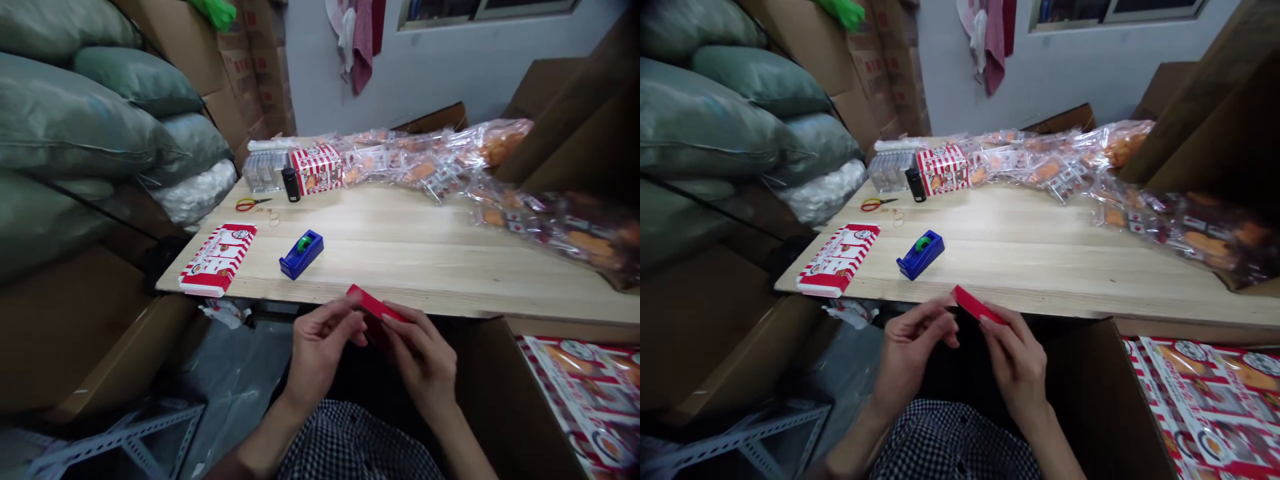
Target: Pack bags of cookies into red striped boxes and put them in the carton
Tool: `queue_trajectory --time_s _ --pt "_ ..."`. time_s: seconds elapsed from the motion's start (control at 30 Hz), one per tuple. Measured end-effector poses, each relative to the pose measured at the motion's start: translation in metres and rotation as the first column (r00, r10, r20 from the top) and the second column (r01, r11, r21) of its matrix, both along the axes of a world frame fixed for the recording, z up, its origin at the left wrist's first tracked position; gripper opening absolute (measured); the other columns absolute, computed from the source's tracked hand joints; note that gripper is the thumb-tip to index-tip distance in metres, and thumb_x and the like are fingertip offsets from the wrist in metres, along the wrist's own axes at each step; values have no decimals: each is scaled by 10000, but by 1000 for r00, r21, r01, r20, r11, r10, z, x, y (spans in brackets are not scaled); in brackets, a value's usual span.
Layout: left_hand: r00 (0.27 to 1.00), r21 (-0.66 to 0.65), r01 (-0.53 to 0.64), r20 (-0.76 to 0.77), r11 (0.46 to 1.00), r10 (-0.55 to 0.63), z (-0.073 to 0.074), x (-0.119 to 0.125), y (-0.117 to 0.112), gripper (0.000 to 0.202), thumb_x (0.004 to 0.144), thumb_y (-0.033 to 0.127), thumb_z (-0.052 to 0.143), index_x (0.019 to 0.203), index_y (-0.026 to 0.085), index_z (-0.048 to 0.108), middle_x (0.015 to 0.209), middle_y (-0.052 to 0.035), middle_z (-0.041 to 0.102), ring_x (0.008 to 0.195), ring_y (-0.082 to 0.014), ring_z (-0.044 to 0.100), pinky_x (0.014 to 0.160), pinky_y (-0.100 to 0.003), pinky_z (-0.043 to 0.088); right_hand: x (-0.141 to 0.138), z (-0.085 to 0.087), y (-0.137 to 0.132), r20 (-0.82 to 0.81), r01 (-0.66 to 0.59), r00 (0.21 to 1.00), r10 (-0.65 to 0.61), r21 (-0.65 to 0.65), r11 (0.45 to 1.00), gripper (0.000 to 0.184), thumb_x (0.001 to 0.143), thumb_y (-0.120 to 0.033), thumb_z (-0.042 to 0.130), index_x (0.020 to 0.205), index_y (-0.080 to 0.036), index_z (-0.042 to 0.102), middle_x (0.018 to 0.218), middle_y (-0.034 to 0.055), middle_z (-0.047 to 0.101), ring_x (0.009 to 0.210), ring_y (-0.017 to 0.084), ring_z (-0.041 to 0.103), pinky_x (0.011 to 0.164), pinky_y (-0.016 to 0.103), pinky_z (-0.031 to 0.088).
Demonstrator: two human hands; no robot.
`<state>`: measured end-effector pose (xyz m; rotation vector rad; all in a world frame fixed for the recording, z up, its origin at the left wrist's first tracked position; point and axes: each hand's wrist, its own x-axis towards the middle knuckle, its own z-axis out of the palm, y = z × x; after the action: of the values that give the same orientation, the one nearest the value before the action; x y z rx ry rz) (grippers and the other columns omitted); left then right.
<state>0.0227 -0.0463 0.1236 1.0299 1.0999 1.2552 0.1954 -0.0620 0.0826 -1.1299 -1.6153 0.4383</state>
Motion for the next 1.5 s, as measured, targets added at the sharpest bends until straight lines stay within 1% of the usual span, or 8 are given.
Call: queue_trajectory --time_s 0.13,0.4,0.67,0.8,0.97,1.13,1.27,1.5 --pt "982 -89 80 181 993 -63 -12 18 -3 852 801 300 770 1519 279 313 732 14 705 581 -113 643 641 -238 551 -6 -11 -10 56 -35 998 31 78 996 464 878 -5 596 1240 -287 661 1271 82 648 1115 235 657 913 391 580" --pt "973 -234 168 196 957 -123 -34 16 5 907 797 371 768 1517 223 236 751 -26 719 594 -151 673 618 -265 551 7 -16 -9 141 -141 981 135 34 989 578 909 0 542 1403 -300 548 1379 97 577 1233 245 593 1012 419 541" --pt "882 112 39 -470 993 19 -46 -1 23 572 680 403 851 1200 280 648 762 25 582 699 -144 559 690 -257 464 15 15 -4 -164 15 986 -34 -119 993 294 912 -162 625 1131 -319 743 1122 55 699 1017 217 682 878 353 587" --pt "850 153 249 -507 956 -140 -39 -14 34 368 755 367 787 1110 291 723 1071 -56 669 1020 -250 607 909 -355 472 36 9 11 -469 137 852 -232 -229 964 198 855 -269 718 1045 -269 774 1125 64 716 1066 235 671 895 335 571" --pt "805 75 474 -441 877 -397 -40 -21 58 269 910 381 584 1064 242 755 993 -36 754 923 -252 672 838 -325 502 58 -34 45 -695 65 587 -416 -471 880 313 728 -384 819 997 -225 789 1057 68 777 886 248 739 714 318 623" --pt "679 138 455 -693 880 -243 -61 -22 114 348 957 425 484 1032 210 748 1013 -59 764 948 -263 692 852 -324 511 54 -73 94 -718 -23 594 -363 -467 884 436 651 -420 851 1007 -179 777 962 74 796 834 265 744 726 377 613" --pt "451 341 310 -874 888 178 -86 -6 155 419 943 330 506 1309 160 620 1364 -166 610 1242 -343 573 1053 -493 419 42 -90 145 -665 157 613 -427 -427 891 430 669 -498 778 919 -149 773 895 94 792 832 264 732 801 404 588" --pt "268 411 516 -911 752 314 -148 6 161 434 945 316 489 1359 238 591 1467 -117 520 1370 -330 468 1113 -571 370 76 -94 217 -307 364 812 -497 -399 842 282 821 -391 724 950 -141 709 902 65 739 864 223 696 820 404 562"
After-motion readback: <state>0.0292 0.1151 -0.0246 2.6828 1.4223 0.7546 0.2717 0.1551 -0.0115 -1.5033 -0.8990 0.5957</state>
